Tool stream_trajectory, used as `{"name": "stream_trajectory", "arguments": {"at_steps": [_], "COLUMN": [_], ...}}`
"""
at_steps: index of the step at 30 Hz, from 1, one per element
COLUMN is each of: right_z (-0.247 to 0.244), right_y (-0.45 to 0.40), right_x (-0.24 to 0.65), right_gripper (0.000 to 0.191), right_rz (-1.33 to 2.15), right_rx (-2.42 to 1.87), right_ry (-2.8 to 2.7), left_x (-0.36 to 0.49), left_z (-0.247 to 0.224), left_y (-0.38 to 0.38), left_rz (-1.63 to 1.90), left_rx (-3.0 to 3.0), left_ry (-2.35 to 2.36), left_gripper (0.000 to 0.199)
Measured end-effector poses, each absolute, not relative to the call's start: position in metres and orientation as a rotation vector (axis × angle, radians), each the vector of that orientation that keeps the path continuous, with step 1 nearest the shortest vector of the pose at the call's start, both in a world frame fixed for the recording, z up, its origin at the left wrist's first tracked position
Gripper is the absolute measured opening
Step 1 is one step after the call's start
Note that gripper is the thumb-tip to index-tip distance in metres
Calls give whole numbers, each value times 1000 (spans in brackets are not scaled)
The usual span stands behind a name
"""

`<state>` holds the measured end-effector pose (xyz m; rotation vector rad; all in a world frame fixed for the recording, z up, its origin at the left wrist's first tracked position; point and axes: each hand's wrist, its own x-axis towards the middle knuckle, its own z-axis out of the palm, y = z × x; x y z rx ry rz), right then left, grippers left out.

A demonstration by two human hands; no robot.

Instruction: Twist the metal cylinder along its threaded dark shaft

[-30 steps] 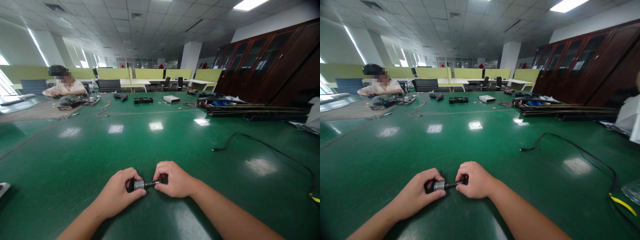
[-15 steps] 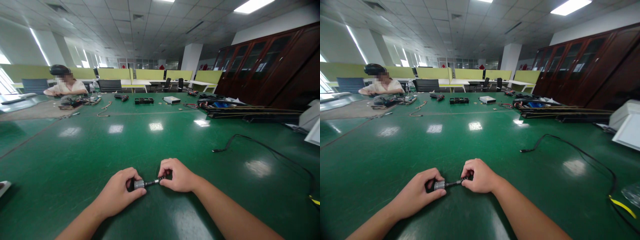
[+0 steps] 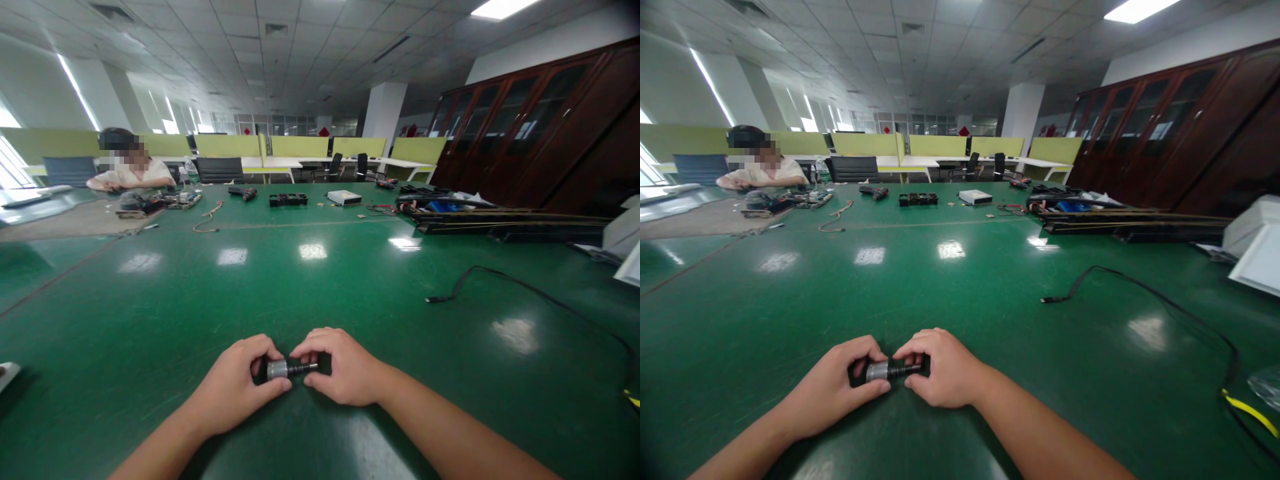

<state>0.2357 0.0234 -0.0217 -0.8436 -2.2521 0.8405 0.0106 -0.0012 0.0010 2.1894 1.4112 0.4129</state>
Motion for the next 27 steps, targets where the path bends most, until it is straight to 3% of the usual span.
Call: {"name": "stream_trajectory", "arguments": {"at_steps": [27], "right_z": [-25], "right_y": [24], "right_x": [233], "right_gripper": [17], "right_rz": [747], "right_rx": [-896], "right_ry": [-2342], "left_x": [13], "left_z": [5], "left_y": [-2], "left_rz": [386], "left_rx": [2185], "left_ry": [1438], "left_gripper": [23]}}
